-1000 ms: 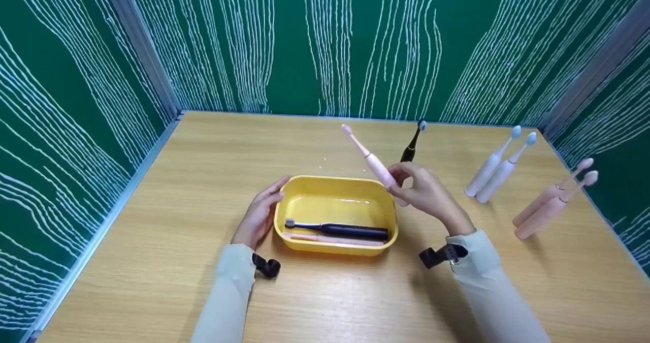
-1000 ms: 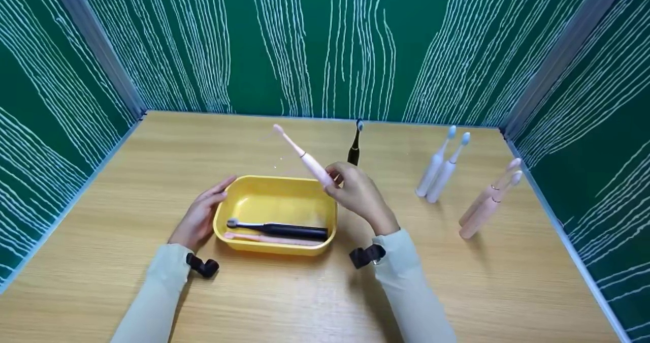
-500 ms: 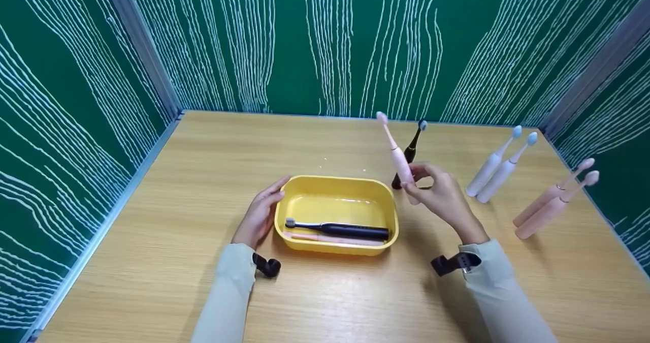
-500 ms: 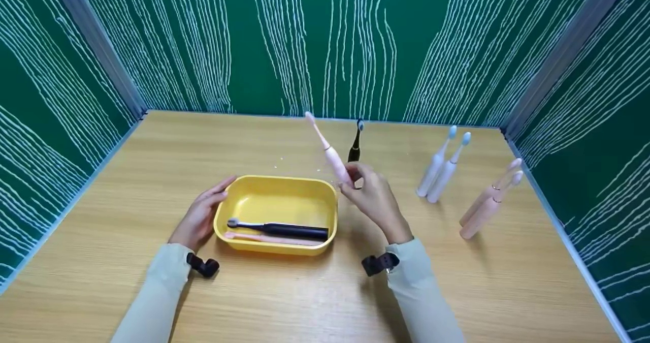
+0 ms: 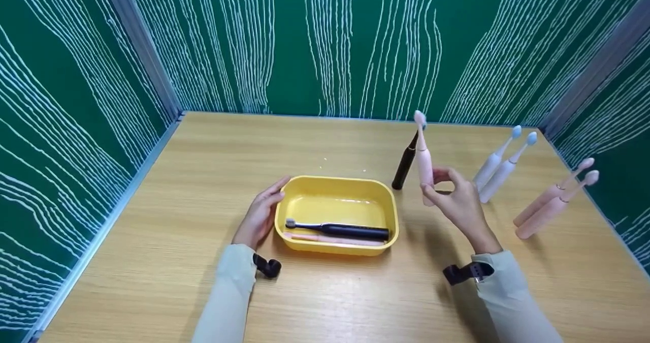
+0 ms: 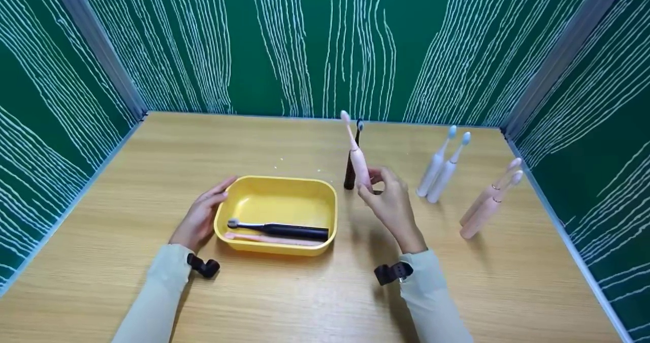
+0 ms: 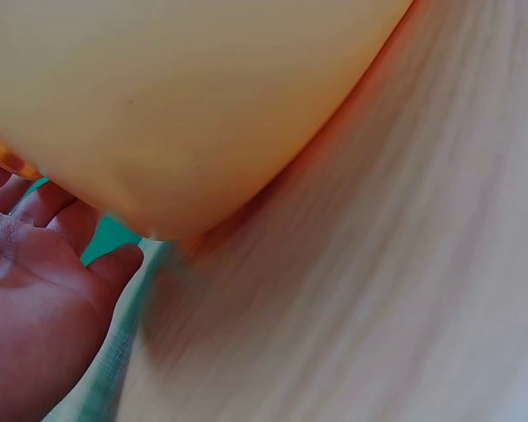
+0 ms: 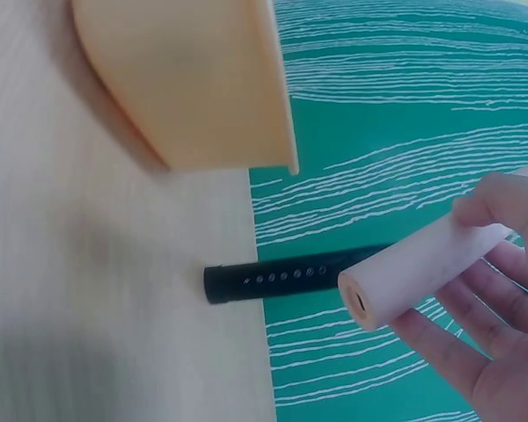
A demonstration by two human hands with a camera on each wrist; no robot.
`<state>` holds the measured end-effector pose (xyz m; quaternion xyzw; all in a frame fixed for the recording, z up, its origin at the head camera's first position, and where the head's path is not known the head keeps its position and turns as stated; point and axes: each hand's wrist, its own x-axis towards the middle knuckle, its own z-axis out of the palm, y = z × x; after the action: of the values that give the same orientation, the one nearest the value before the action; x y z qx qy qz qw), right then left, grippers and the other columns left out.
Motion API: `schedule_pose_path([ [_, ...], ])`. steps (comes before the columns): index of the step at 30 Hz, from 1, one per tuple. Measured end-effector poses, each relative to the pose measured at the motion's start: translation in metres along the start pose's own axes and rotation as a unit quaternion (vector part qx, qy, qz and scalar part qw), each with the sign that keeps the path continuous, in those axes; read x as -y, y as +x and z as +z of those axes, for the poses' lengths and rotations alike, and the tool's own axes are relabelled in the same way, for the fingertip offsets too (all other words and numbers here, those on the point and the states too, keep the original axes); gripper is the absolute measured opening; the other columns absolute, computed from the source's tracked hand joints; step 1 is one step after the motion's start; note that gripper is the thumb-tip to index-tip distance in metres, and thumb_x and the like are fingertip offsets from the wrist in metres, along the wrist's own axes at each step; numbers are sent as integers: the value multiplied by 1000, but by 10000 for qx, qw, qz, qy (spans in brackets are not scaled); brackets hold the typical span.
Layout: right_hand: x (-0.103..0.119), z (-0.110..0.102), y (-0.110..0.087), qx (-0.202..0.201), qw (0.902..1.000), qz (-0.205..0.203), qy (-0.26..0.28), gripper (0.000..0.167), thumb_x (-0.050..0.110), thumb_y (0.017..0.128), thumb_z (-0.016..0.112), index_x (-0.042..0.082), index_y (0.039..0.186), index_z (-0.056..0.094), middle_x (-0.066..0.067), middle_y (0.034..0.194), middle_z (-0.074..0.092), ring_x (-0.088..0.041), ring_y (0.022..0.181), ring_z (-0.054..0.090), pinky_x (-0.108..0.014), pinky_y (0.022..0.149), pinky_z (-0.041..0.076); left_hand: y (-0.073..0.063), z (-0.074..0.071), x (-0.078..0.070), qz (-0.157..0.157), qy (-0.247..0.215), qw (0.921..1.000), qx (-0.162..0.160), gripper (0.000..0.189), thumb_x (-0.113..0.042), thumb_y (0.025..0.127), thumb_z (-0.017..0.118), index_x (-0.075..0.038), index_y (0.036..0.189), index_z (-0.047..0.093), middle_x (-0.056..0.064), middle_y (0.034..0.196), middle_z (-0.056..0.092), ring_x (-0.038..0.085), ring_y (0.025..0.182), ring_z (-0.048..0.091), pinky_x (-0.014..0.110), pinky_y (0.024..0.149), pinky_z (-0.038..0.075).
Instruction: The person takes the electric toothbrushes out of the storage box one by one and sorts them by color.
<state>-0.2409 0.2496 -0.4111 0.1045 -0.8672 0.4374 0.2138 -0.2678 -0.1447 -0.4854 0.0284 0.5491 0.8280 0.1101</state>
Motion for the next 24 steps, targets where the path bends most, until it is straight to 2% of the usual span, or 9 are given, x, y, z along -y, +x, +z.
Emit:
schedule_pose_path([
  [4, -6, -5, -5, -170, 9997, 125, 144, 32, 5, 83, 72, -5, 112, 62, -16, 102, 66, 3, 90, 54, -7, 70, 53, 0, -1, 1, 27, 5, 10000, 35, 49, -3, 98, 39, -2, 147, 35, 9, 159, 25, 23, 146, 24, 35, 120, 26],
  [9, -14, -10, -10, -397, 9988, 241, 162, 32, 4, 82, 70, -4, 112, 61, -4, 101, 62, 3, 91, 55, -7, 71, 53, 0, -2, 1, 90, 16, 9999, 68, 49, -2, 98, 38, 0, 147, 34, 12, 159, 23, 25, 147, 22, 37, 121, 24],
  [15, -24, -19, -17, -521, 9983, 267, -44, 32, 1, 82, 70, -6, 110, 60, -7, 102, 63, 6, 90, 54, -4, 71, 51, 0, 0, 1, 88, -17, 10000, -15, 48, -2, 98, 39, 0, 146, 36, 11, 159, 25, 24, 147, 21, 35, 121, 24],
  [17, -28, -22, -20, -565, 9978, 312, -151, 31, 1, 81, 70, -6, 110, 60, -1, 100, 62, 7, 89, 54, -4, 71, 51, 0, 0, 1, 74, -41, 10000, -28, 48, -2, 98, 39, -1, 146, 37, 10, 159, 26, 23, 147, 22, 35, 121, 24],
  [21, -36, -28, -26, -803, 9957, 425, -180, 29, 0, 80, 71, -5, 107, 61, 19, 92, 58, 8, 85, 55, -5, 69, 52, 0, 0, 1, 103, 7, 9999, 12, 49, -2, 98, 39, 0, 146, 35, 11, 159, 24, 25, 147, 21, 36, 121, 23],
  [24, -42, -33, -29, -964, 9941, 480, -159, 29, -2, 79, 71, -6, 106, 62, 27, 89, 56, 9, 83, 55, -5, 69, 52, 0, 0, 1, 108, 46, 9999, 5, 49, -2, 98, 38, 0, 146, 35, 12, 159, 23, 26, 147, 21, 37, 121, 24],
])
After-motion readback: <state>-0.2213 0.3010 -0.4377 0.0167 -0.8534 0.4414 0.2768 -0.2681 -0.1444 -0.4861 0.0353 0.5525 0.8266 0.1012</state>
